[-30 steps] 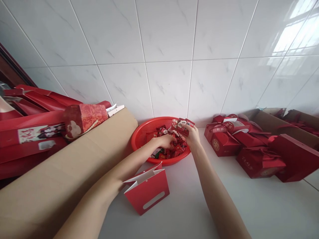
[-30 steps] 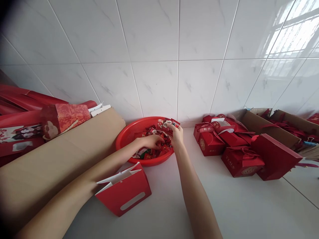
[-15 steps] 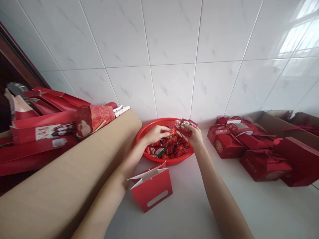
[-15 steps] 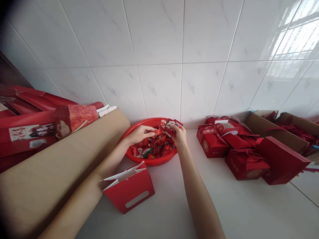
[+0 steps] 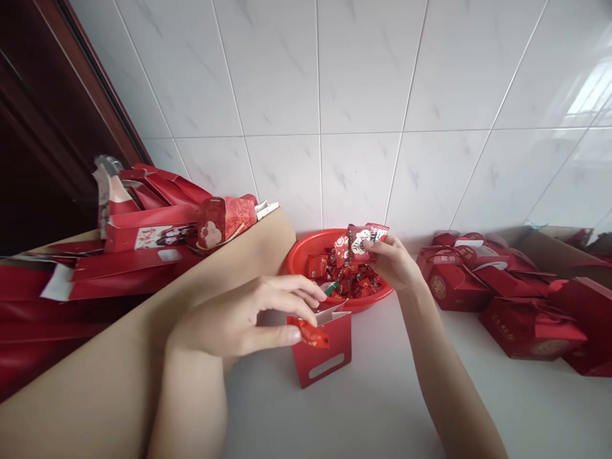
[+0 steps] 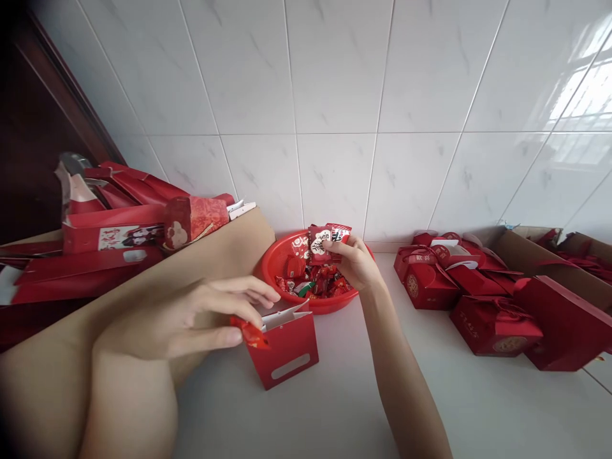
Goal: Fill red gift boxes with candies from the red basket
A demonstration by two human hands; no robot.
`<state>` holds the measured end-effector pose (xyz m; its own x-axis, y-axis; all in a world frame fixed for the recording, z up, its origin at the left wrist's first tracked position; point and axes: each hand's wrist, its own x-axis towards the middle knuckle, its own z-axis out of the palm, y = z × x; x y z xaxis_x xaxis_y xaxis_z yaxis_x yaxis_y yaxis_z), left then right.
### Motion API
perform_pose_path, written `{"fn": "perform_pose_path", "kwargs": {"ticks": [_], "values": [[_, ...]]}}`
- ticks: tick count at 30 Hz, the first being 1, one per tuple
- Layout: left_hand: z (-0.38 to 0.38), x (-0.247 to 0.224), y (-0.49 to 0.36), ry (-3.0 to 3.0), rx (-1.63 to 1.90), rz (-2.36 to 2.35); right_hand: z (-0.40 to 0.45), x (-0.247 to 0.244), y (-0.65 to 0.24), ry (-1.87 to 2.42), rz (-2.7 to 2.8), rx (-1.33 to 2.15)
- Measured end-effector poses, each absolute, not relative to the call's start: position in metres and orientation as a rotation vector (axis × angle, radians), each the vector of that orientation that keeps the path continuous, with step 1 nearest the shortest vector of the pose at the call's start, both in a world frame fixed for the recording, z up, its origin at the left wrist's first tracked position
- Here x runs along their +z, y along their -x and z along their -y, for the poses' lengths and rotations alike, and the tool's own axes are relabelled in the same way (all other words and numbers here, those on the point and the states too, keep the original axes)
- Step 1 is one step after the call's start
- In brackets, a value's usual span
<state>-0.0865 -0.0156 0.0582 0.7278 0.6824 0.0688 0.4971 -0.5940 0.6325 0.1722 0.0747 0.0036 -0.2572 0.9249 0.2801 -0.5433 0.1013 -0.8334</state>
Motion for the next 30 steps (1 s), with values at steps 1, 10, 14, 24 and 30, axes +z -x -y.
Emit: {"fn": "perform_pose_path", "kwargs": {"ticks": [1, 10, 14, 24, 30], "values": [[0.020, 0.055, 0.085, -2.372, 0.376, -0.963, -0.069, 0.006, -0.171, 0.484, 1.129, 1.489], [0.009, 0.024, 0.066, -2.465, 0.427, -1.254, -0.037, 0.021, -0.166, 0.532, 1.279, 1.332], [0.003, 0.023, 0.063, -2.452, 0.451, -1.257, -0.032, 0.023, -0.165, 0.559, 1.320, 1.266], [-0.001, 0.017, 0.069, -2.405, 0.425, -1.505, -0.032, 0.021, -0.165, 0.611, 1.296, 1.267], [-0.004, 0.018, 0.071, -2.425, 0.390, -1.376, -0.034, 0.016, -0.168, 0.631, 1.377, 1.223]]}}
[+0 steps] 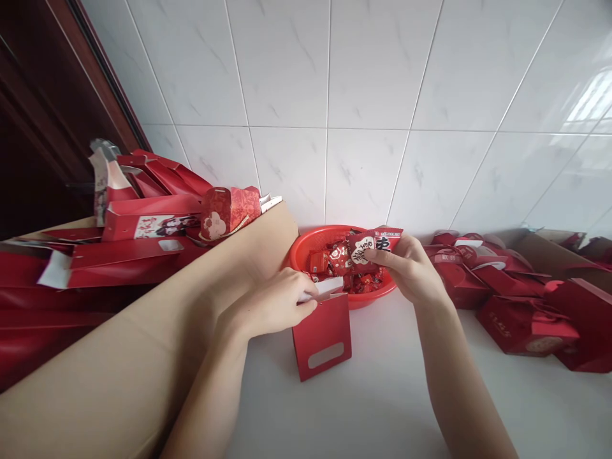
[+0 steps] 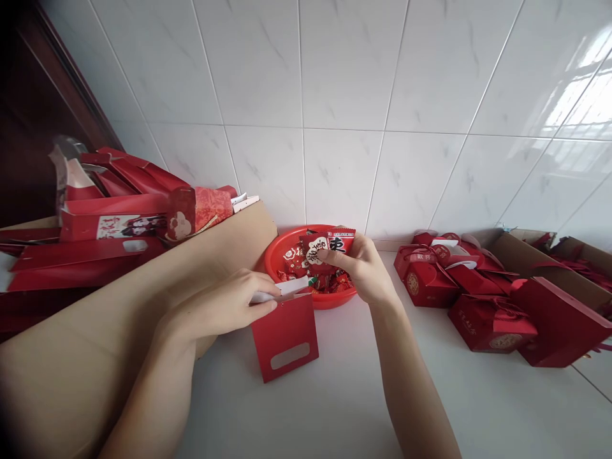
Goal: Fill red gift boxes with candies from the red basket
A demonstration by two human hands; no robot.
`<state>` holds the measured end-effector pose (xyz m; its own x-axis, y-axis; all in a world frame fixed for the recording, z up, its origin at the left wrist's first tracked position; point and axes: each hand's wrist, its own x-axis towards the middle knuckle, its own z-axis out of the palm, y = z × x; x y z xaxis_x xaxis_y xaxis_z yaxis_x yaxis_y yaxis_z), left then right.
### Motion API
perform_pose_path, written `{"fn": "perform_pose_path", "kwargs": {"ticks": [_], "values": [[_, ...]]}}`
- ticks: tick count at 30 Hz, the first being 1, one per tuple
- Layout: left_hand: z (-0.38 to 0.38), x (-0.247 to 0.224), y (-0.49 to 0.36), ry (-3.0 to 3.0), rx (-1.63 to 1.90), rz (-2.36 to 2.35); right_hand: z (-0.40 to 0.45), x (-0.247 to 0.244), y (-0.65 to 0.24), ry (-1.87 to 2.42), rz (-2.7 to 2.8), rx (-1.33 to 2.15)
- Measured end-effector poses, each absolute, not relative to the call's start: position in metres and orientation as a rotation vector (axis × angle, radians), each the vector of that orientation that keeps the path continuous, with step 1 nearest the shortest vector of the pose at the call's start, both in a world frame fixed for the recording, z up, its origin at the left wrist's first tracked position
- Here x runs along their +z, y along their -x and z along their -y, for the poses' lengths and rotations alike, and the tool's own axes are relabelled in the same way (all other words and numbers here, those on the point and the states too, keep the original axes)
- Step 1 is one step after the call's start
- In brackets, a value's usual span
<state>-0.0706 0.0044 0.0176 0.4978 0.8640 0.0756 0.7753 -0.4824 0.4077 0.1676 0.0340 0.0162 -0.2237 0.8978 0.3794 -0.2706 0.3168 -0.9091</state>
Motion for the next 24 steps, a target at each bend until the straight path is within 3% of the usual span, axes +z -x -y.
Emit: {"fn": "perform_pose_path", "kwargs": {"ticks": [7, 24], "values": [[-0.020, 0.012, 0.060, -2.366, 0.631, -1.211, -0.036, 0.018, -0.180, 0.624, 1.436, 1.260], [-0.033, 0.007, 0.044, -2.238, 0.534, -0.933, -0.032, 0.026, -0.199, 0.802, 2.027, 1.055]]}}
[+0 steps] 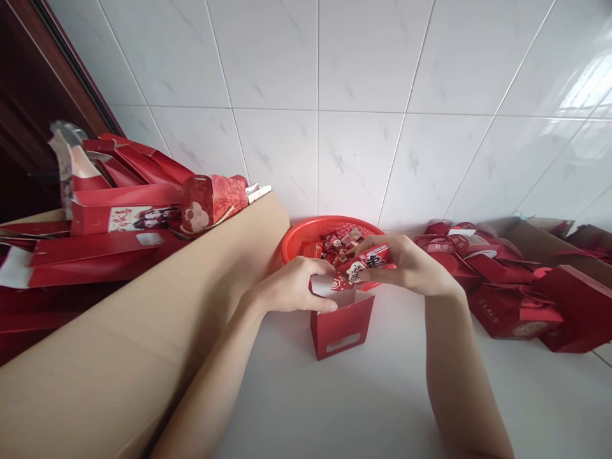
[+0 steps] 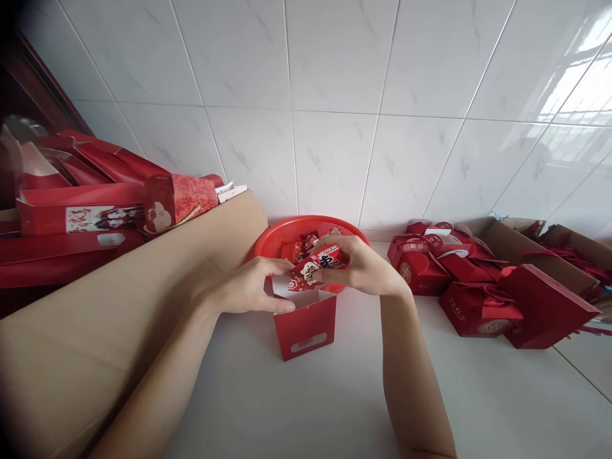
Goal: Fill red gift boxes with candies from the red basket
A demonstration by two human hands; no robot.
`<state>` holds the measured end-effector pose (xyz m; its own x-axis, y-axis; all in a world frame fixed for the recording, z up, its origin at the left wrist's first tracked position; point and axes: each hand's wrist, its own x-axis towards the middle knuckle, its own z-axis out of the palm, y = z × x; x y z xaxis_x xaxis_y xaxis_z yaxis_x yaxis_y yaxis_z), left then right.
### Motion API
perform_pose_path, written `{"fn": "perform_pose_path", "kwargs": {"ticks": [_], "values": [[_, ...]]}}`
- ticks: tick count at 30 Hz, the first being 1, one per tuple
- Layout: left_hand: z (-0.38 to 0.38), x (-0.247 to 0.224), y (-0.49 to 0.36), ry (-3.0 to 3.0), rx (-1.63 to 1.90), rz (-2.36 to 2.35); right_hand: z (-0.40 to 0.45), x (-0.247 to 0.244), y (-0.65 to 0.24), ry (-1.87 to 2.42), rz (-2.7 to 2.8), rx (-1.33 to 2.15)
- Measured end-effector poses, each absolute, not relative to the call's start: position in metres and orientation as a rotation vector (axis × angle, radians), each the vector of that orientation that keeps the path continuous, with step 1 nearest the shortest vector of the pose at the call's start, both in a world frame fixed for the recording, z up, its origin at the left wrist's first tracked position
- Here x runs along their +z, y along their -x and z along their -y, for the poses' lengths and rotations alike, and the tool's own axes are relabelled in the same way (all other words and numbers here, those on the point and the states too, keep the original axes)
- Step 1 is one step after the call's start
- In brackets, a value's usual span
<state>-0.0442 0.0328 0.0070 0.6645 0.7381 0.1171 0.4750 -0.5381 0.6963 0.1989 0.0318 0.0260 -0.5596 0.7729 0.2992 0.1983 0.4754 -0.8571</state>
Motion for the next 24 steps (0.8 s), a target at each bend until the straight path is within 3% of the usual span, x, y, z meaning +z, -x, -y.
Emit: {"fn": "perform_pose_path", "kwargs": {"ticks": [14, 24], "values": [[-0.040, 0.000, 0.051, -2.208, 0.433, -1.044, -0.034, 0.017, -0.183, 0.987, 2.338, 0.799], [-0.039, 0.003, 0.050, -2.206, 0.440, -1.005, -0.032, 0.020, -0.181, 1.073, 2.324, 0.826]]}}
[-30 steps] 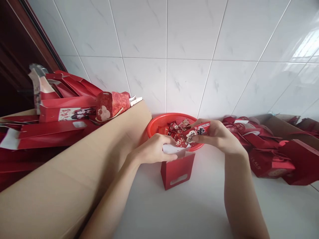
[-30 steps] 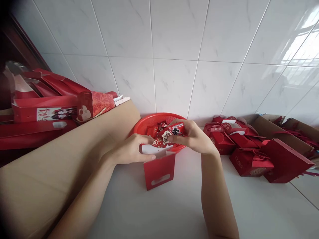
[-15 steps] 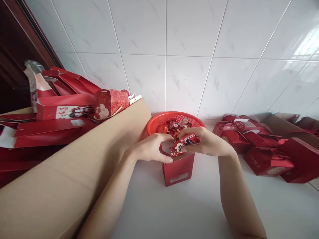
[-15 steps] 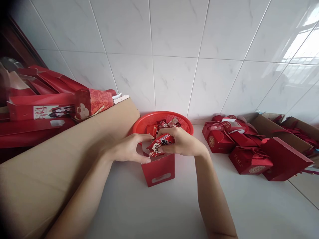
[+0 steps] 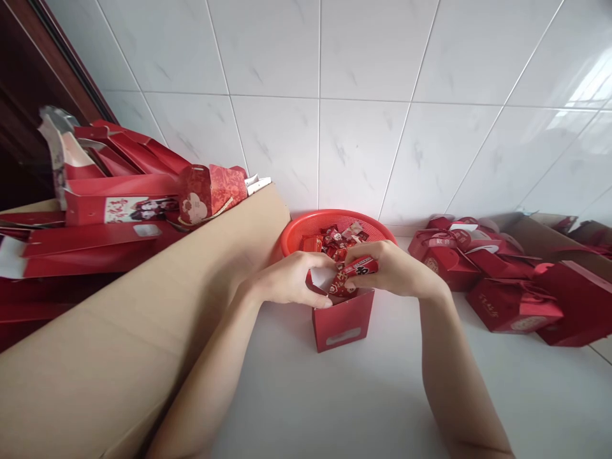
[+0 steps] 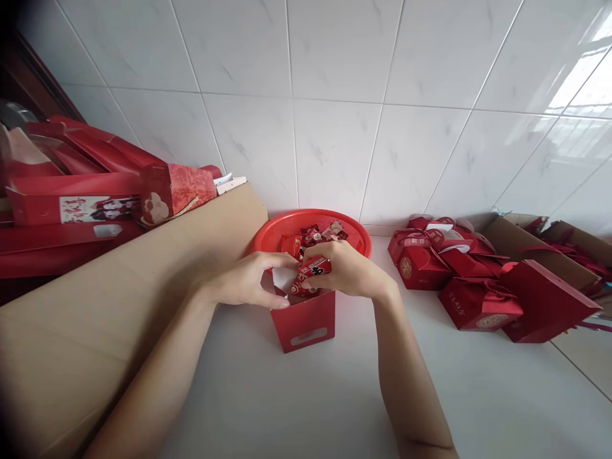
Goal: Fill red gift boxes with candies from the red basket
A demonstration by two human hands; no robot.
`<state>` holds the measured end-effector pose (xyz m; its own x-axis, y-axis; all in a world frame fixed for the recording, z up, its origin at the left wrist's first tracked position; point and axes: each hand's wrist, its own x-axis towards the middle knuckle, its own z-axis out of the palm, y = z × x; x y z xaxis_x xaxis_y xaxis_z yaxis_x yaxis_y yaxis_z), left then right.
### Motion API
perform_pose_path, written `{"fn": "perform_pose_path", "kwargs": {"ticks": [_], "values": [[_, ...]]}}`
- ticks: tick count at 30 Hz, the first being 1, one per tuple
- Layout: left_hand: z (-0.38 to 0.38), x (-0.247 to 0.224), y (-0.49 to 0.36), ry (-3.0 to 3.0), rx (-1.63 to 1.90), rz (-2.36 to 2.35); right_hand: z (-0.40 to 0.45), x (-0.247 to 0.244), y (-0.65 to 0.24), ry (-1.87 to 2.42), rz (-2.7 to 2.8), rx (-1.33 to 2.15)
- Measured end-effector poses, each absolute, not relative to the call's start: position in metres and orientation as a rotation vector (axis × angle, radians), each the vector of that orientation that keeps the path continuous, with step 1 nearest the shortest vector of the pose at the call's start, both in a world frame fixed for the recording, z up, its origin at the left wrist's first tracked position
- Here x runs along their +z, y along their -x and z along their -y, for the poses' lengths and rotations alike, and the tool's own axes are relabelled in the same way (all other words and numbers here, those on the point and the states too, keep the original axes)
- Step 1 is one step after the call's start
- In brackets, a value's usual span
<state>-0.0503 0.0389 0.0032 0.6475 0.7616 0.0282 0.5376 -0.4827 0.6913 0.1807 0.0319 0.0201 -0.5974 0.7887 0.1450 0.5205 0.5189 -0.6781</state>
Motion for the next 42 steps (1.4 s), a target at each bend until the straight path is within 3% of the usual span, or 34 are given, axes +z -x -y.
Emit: {"fn": "perform_pose_path", "kwargs": {"ticks": [18, 24, 35, 42], "values": [[-0.040, 0.002, 0.050, -2.254, 0.473, -0.968, -0.031, 0.022, -0.186, 0.991, 2.519, 0.788], [-0.041, 0.001, 0.051, -2.250, 0.462, -0.974, -0.029, 0.023, -0.184, 0.980, 2.357, 0.718], [-0.043, -0.001, 0.052, -2.227, 0.444, -0.990, -0.030, 0.021, -0.174, 0.824, 1.925, 1.195], [-0.042, 0.001, 0.051, -2.233, 0.438, -0.999, -0.040, 0.014, -0.173, 0.764, 2.081, 0.945]]}}
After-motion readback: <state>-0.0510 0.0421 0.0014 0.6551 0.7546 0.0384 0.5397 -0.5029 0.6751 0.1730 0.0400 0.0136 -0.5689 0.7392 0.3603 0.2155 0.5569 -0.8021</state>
